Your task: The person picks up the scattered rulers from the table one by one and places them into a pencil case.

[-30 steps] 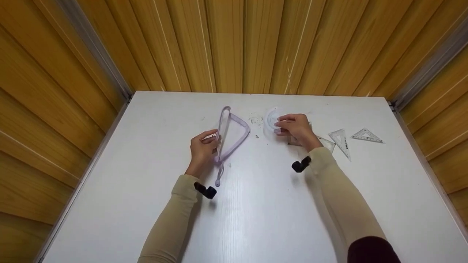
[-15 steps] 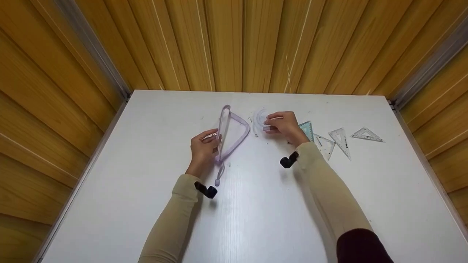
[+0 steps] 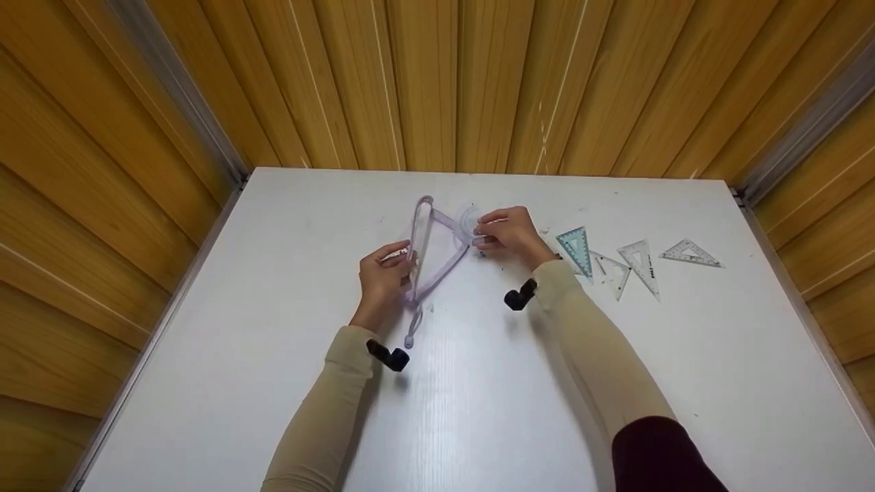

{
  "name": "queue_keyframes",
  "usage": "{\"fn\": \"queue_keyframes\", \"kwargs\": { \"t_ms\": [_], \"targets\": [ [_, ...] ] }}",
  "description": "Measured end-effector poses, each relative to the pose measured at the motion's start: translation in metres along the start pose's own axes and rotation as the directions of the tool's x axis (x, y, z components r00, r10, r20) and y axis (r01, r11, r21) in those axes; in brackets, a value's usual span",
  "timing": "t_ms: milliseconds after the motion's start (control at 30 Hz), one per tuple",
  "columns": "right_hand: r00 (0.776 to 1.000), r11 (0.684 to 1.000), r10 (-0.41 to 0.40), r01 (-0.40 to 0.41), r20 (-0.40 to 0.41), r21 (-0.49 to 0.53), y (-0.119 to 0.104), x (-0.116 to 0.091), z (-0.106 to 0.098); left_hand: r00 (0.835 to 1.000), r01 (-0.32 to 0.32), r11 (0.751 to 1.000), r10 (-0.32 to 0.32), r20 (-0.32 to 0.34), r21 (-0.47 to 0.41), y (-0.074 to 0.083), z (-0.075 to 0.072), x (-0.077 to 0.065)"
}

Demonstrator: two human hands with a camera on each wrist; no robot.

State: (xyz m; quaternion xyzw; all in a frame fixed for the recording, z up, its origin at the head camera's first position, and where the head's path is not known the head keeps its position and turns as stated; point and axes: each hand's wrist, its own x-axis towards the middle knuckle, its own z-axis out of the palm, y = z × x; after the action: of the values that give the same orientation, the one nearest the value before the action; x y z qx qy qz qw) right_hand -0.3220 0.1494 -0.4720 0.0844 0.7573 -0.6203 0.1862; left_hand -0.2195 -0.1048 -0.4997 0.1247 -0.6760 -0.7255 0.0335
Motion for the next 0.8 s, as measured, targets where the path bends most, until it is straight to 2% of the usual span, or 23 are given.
{"fn": "queue_keyframes", "kwargs": {
  "t_ms": [267, 600, 800],
  "targets": [
    [1.0, 1.0, -0.003, 0.003, 0.005, -0.01, -0.002, 0.004, 0.021, 1.0, 0.006, 1.0, -0.007, -0.013, -0.024, -0.002, 0.001, 0.0],
    [0.999, 0.998, 0.024, -0.025, 0.023, 0.052, 0.001, 0.011, 0.044, 0.999, 0.01, 0.999, -0.011, -0.038, -0.038, -0.003, 0.002, 0.0],
    [1.0, 1.0, 0.007, -0.008, 0.028, 0.025, 0.003, 0.015, 0.056, 0.998, 0.012, 0.998, -0.016, -0.055, -0.061, -0.001, 0.004, 0.0]
  ]
}}
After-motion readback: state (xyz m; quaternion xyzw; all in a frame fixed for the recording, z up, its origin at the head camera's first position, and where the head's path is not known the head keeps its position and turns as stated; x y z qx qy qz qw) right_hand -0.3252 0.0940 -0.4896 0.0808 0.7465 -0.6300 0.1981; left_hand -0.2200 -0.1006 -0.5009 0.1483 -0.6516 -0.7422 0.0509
